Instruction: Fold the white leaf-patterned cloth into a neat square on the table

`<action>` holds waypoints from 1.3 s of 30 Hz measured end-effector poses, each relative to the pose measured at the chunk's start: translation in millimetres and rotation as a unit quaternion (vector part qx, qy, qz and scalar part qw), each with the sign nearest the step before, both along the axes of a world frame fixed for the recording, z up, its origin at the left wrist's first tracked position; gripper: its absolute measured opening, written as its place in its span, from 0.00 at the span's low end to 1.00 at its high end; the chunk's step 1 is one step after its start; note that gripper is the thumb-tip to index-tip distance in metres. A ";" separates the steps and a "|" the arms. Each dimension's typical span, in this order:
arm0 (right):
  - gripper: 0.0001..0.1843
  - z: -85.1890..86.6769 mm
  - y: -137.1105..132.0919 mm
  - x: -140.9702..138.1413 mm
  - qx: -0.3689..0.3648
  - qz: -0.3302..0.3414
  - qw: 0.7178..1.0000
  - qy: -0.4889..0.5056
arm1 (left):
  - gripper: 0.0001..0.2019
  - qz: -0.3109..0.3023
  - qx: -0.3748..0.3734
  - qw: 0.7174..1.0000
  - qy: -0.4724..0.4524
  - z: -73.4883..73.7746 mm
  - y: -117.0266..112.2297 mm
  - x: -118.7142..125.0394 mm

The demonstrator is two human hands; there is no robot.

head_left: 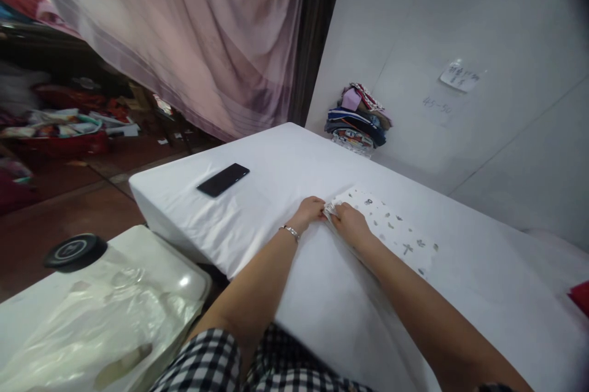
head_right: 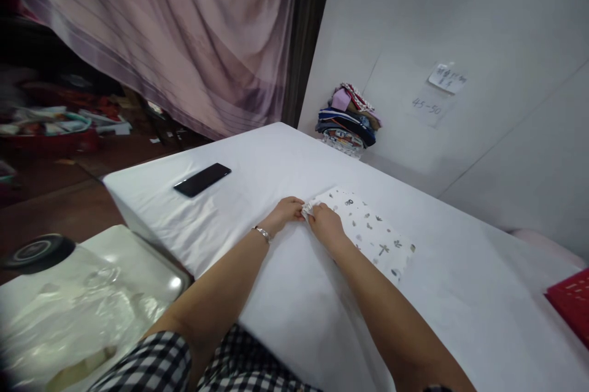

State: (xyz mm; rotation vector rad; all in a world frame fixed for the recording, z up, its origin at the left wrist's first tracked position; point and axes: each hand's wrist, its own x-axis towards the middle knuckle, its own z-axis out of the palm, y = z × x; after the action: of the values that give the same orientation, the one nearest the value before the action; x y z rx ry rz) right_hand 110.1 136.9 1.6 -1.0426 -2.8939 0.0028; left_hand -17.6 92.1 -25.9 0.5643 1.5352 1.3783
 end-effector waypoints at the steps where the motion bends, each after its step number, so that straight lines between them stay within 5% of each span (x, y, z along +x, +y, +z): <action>1: 0.12 -0.1 -0.3 -0.2 -0.001 -0.002 1.000 0.001 | 0.03 -0.005 0.004 1.000 -0.008 0.9 -0.7 -0.5; 14: 0.16 -2.2 16.5 10.9 -0.122 -0.009 0.986 0.115 | 0.13 -0.051 0.053 0.996 -0.056 1.4 -7.8 -5.8; 26: 0.18 -4.8 17.8 12.8 -0.106 -0.022 0.979 0.171 | 0.09 -0.045 0.023 0.998 -0.029 4.2 -10.2 -5.9; 39: 0.13 -3.4 8.2 7.5 -0.074 0.012 0.992 0.105 | 0.06 -0.058 0.035 0.996 -0.049 7.9 -12.5 -6.8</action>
State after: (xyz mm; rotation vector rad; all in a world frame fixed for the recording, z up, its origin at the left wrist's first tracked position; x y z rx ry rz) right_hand 117.6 145.1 -1.8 -0.9633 -2.7489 0.3120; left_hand -24.5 79.6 -18.0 0.6102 1.3593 1.3546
